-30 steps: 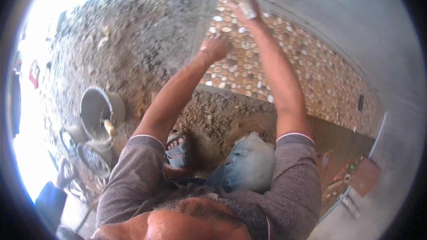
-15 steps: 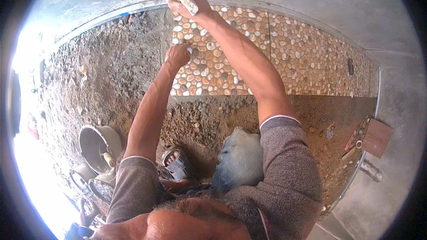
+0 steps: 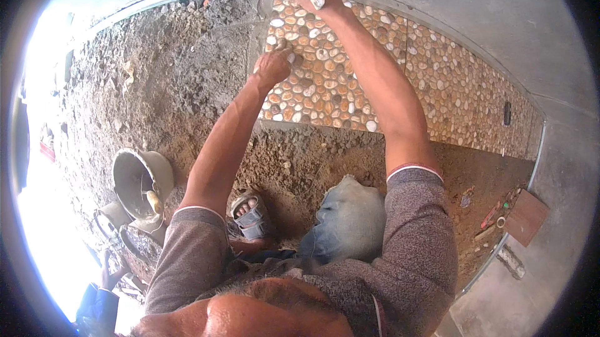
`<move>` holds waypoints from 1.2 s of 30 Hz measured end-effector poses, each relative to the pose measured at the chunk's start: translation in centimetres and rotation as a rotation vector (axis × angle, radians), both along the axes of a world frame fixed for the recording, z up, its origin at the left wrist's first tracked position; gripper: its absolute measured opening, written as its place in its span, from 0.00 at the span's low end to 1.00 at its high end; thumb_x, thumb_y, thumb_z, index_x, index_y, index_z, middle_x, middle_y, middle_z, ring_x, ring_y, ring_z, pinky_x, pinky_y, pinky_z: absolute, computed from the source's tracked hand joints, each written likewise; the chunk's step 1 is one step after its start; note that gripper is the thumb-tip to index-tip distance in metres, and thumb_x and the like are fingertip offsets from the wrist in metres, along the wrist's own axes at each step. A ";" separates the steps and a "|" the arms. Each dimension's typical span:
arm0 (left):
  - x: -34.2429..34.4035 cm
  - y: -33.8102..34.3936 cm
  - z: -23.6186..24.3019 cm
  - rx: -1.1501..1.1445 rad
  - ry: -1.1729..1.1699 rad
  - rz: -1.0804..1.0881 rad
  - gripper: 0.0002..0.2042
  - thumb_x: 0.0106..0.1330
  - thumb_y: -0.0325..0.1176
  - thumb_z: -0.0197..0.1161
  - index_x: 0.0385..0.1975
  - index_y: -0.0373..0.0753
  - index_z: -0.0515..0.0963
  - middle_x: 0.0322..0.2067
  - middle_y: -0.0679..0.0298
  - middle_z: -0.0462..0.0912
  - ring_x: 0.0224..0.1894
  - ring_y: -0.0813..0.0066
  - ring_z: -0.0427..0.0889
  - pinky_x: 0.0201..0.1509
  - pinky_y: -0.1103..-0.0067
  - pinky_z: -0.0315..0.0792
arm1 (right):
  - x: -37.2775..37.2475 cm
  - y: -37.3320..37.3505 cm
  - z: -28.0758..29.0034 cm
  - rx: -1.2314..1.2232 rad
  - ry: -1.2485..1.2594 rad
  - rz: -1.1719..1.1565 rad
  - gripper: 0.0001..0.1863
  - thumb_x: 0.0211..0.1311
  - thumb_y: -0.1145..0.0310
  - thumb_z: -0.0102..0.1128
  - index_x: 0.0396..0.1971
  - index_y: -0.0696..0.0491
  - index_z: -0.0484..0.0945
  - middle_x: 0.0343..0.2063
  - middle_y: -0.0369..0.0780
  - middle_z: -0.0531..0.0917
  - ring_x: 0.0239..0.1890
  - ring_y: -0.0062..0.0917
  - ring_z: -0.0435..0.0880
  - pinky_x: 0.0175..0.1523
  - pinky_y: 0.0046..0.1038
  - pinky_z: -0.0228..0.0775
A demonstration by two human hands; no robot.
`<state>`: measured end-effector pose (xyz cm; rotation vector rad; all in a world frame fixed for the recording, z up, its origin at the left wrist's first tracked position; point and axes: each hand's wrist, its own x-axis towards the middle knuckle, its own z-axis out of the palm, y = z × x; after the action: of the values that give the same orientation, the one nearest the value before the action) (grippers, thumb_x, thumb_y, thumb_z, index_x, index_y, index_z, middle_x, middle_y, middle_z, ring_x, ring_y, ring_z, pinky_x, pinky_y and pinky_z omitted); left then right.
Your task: The person applies mortar to the back of a tile using a trowel and then places the tile onto the prepared ground, tapping it into place with their hands and a wooden handle.
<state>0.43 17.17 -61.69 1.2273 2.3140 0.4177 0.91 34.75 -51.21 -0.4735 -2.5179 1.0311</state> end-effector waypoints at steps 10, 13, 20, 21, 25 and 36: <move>0.0 0.6 0.7 -0.024 0.025 -0.059 0.26 0.54 0.27 0.49 0.57 0.40 0.64 0.61 0.54 0.60 0.52 0.53 0.72 0.55 0.66 0.68 | -0.3 -0.3 -0.4 0.138 0.026 0.047 0.17 0.50 0.55 0.60 0.33 0.52 0.76 0.26 0.41 0.80 0.29 0.31 0.80 0.35 0.31 0.73; 0.0 0.5 0.4 -0.071 0.000 -0.047 0.27 0.54 0.28 0.48 0.59 0.40 0.63 0.61 0.53 0.59 0.53 0.54 0.72 0.56 0.67 0.67 | -0.5 -0.4 -0.4 0.064 0.075 0.082 0.19 0.50 0.53 0.58 0.37 0.50 0.75 0.28 0.45 0.80 0.32 0.39 0.80 0.38 0.36 0.72; 0.2 0.5 -0.1 -0.045 0.044 -0.054 0.27 0.53 0.29 0.50 0.58 0.40 0.64 0.61 0.52 0.58 0.54 0.53 0.71 0.56 0.67 0.67 | -0.2 0.4 0.1 0.039 0.070 -0.016 0.16 0.51 0.55 0.56 0.34 0.51 0.76 0.26 0.45 0.81 0.31 0.38 0.81 0.38 0.36 0.72; 0.2 0.5 -0.3 -0.021 0.041 -0.050 0.27 0.53 0.29 0.50 0.58 0.40 0.64 0.61 0.52 0.58 0.54 0.53 0.71 0.56 0.67 0.67 | -0.1 0.5 0.2 0.025 0.010 -0.052 0.17 0.52 0.54 0.58 0.34 0.53 0.76 0.24 0.43 0.81 0.28 0.34 0.81 0.35 0.34 0.72; 0.1 0.4 -1.0 0.041 0.054 -0.052 0.26 0.52 0.28 0.51 0.56 0.41 0.66 0.62 0.51 0.58 0.52 0.52 0.73 0.54 0.67 0.69 | 0.5 1.3 0.1 0.035 0.095 -0.030 0.19 0.53 0.54 0.61 0.35 0.56 0.77 0.22 0.40 0.80 0.24 0.25 0.81 0.27 0.26 0.73; 0.2 0.7 0.1 -0.025 0.016 -0.055 0.21 0.55 0.28 0.49 0.52 0.39 0.70 0.60 0.52 0.62 0.50 0.53 0.74 0.53 0.67 0.69 | 1.1 1.3 -0.5 -0.011 0.044 0.004 0.13 0.55 0.58 0.54 0.36 0.49 0.74 0.29 0.42 0.80 0.33 0.32 0.81 0.38 0.33 0.74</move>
<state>0.60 17.89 -61.61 1.2830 2.2863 0.3607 1.97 36.08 -51.72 -0.4442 -2.4772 1.0464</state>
